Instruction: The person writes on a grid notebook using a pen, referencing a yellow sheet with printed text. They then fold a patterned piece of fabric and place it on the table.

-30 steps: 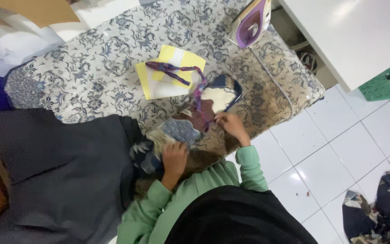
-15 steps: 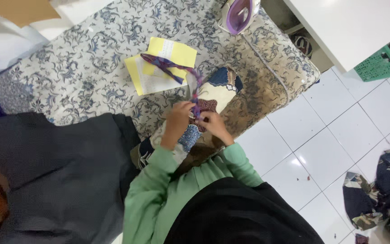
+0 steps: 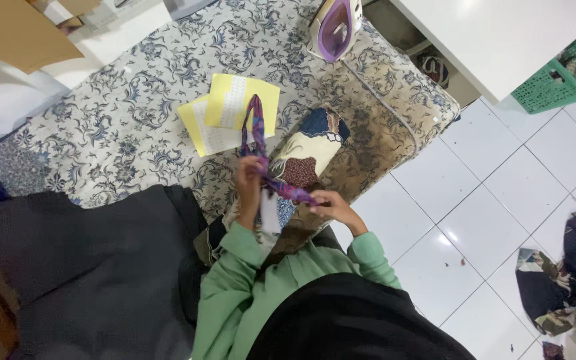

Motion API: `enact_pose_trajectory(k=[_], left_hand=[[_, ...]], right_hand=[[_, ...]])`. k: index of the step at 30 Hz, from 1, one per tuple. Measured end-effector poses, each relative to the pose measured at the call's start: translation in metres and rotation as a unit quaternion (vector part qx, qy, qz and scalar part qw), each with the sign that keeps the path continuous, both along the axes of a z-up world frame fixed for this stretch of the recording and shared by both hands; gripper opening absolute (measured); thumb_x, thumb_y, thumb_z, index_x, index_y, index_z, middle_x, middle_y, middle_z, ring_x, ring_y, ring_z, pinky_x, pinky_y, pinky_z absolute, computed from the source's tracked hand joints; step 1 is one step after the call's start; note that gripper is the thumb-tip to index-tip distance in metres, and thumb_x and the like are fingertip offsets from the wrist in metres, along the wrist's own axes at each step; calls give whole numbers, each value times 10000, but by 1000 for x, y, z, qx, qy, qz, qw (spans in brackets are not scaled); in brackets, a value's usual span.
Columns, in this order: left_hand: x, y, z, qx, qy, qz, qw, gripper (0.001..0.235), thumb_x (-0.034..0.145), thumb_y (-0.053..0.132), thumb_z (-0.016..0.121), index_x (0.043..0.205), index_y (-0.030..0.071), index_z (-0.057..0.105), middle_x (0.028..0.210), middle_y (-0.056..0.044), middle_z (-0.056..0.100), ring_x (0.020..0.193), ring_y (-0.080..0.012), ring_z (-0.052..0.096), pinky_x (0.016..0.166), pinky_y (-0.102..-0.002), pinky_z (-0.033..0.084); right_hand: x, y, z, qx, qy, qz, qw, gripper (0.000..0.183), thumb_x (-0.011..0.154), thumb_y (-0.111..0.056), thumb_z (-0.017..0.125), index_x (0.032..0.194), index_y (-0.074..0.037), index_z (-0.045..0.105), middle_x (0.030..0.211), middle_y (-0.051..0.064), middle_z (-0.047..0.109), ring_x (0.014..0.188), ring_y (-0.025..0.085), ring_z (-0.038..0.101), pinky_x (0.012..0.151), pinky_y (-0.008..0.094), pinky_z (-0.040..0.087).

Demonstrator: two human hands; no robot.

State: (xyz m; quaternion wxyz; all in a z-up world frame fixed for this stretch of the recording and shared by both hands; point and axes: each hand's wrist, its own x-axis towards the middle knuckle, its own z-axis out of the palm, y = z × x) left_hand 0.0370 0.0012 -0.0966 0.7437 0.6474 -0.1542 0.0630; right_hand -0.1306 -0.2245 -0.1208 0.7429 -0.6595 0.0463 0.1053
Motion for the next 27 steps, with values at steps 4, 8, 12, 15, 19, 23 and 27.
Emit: enact_pose_trajectory(k=[4,8,12,15,19,23,27], left_hand=[[-28,3,17,183,-179,13,967,87,1000,108,639,1004,61,712,929,-38,715,733,-128,656,592,-248,529],[17,66,41,-60,160,95,981,252,999,136,422,972,91,668,764,-45,700,548,-128,613,476,-253,483],[46,153,40,-261,216,95,936,374,1108,407,530,1005,67,650,707,10,487,584,-111,422,534,-276,340],[55,174,30,-302,236,40,923,391,1073,455,528,987,85,621,728,9,455,606,-121,400,575,-284,348],[56,172,18,-306,221,25,926,360,1094,421,542,988,80,591,823,-5,492,699,-139,429,655,-301,388],[73,166,17,-311,216,24,925,360,1096,398,559,955,67,573,827,-28,505,733,-166,470,713,-329,457],[81,161,26,-298,224,12,928,315,1087,354,596,971,63,568,838,-30,512,732,-161,493,708,-328,466]], right_hand=[[17,42,36,-157,-208,53,964,237,862,-69,799,1089,-29,744,850,9,739,693,90,605,644,277,485],[14,35,46,-22,-186,-98,977,222,805,-6,808,1021,-13,763,913,38,732,816,127,674,717,280,558],[-13,-64,57,244,-301,-352,852,381,749,121,543,1096,-36,527,917,95,655,791,254,691,685,342,580],[-37,-108,64,255,-318,-402,820,287,954,152,555,1197,1,547,730,1,521,617,73,500,595,246,429],[-47,-106,73,197,-281,-474,811,343,952,100,502,1236,-91,528,833,18,550,714,112,519,645,288,457],[-50,-123,80,225,-307,-588,714,191,1011,-35,485,1189,-104,502,854,42,590,714,180,601,661,351,530],[-82,-181,68,138,-341,-641,674,278,1041,18,581,1281,-105,513,952,65,609,839,187,623,755,324,506]])
